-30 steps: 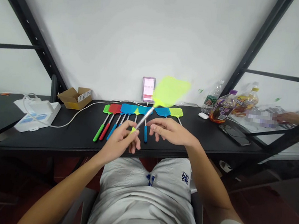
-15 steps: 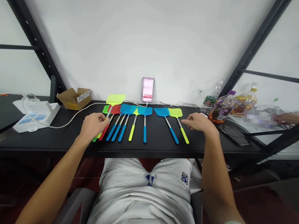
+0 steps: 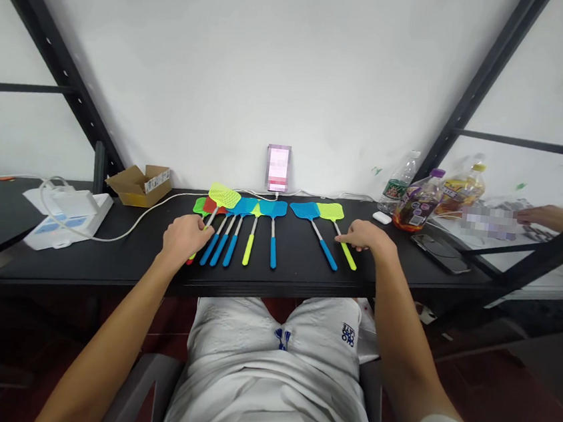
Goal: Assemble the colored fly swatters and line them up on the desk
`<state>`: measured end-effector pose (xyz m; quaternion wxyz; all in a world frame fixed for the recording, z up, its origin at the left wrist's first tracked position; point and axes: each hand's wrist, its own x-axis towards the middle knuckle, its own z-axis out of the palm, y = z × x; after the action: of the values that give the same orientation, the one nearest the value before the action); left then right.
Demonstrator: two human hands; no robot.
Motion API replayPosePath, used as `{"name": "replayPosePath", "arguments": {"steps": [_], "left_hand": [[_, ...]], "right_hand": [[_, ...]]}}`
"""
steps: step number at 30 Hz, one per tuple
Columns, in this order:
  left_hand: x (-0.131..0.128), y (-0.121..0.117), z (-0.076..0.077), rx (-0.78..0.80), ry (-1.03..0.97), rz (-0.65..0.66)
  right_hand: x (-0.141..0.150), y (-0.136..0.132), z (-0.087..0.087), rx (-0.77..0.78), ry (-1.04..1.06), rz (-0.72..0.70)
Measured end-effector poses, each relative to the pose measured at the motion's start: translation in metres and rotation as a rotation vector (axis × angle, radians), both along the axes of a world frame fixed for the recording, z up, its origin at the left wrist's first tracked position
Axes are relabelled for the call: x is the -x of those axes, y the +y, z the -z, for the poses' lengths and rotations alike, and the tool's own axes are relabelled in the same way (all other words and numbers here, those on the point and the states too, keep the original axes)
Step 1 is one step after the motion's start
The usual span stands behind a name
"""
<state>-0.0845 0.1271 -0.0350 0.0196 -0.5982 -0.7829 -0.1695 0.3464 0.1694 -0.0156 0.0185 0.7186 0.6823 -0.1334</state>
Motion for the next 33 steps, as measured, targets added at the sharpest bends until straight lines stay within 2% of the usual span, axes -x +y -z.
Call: {"name": "replayPosePath", "arguments": {"steps": [11,25,29,33], "left_hand": [[-0.001,0.002,0.008,-0.026,0.002,0.040],[0.001,0.001,0.009,0.002,0.042,0.042],[0.000,0.000,0.008,-0.008,0.038,0.048],[-0.001,-0.003,0.007,-0.042,0.034,0.053]], "right_hand": [[0.003,0.001,0.000,-0.011,0.010,-0.029],[0.002,-0.003,-0.004,-0.050,-0.077,-0.041],[0.000,-0.006,-0.007,-0.112,-0.071,0.016],[-0.003,-0.013,-0.012,-0.247,-0.073,0.069]]}}
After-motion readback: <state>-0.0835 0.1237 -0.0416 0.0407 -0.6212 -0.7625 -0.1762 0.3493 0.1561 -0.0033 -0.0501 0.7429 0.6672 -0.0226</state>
